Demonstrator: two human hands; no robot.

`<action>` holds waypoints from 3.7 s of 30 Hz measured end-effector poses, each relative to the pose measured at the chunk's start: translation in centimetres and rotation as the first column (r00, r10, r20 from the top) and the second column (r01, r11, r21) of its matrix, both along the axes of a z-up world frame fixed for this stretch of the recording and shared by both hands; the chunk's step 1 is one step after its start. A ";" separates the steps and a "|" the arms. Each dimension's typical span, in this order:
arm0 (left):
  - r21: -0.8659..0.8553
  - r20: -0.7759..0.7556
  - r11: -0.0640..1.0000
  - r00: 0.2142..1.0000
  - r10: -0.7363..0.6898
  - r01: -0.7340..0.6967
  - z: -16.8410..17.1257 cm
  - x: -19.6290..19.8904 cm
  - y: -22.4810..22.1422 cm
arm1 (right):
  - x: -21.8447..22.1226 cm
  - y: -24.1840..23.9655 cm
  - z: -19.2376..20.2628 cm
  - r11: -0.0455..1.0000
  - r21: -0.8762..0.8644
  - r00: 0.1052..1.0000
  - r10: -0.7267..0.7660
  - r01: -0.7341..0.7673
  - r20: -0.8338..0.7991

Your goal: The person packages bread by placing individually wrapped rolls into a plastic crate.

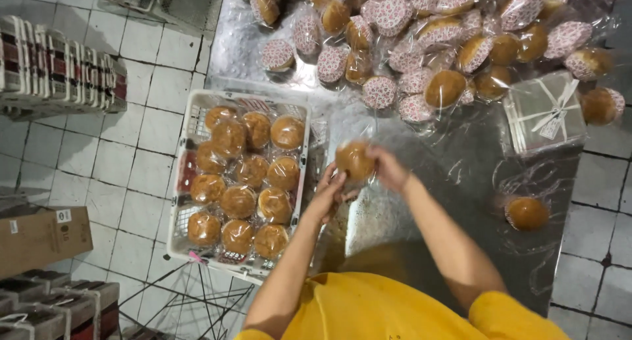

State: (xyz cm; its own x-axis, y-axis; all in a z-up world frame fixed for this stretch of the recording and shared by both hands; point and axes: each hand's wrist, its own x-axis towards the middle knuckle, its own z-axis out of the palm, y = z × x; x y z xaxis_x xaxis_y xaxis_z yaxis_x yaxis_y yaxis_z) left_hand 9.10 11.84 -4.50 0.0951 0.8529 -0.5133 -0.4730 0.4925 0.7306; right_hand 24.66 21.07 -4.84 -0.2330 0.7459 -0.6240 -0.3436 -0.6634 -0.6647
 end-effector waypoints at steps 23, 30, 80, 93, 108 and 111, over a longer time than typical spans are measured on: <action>0.172 -0.399 0.960 0.876 0.272 -0.219 2.9 -17.1 -9.6 | 3.5 7.1 -22.2 0.957 0.290 0.966 -0.067 -0.008 0.248; 0.258 -0.439 0.957 0.866 0.239 -0.134 4.7 -18.6 -5.3 | 3.9 -10.2 -13.1 0.984 -0.149 0.994 -0.100 0.094 -0.035; 0.387 -0.153 0.824 0.909 -0.387 0.415 8.3 2.0 -12.3 | 7.5 -14.8 11.0 0.165 0.626 0.485 -0.494 -0.762 0.721; 0.340 0.017 0.797 0.844 -0.536 0.499 12.4 3.1 -13.3 | 10.6 -14.0 7.2 0.289 0.630 0.308 -0.681 -0.721 0.664; 0.263 0.035 0.827 0.852 -0.523 0.497 3.2 0.9 -13.7 | 6.5 -17.5 8.2 0.306 0.553 0.383 -0.469 -0.775 0.796; 0.284 0.052 0.816 0.841 -0.538 0.504 6.4 0.3 -13.0 | 7.9 -16.4 8.6 0.290 0.536 0.317 -0.554 -0.793 0.770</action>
State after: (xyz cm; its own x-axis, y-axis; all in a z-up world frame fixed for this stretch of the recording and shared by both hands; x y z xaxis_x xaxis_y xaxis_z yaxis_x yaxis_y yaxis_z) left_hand 9.36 -1.20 1.87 0.6104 0.7533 -0.2447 -0.2923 0.5013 0.8144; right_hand 32.59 4.63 3.80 -0.3408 0.8325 0.4368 0.7628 0.5165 -0.3892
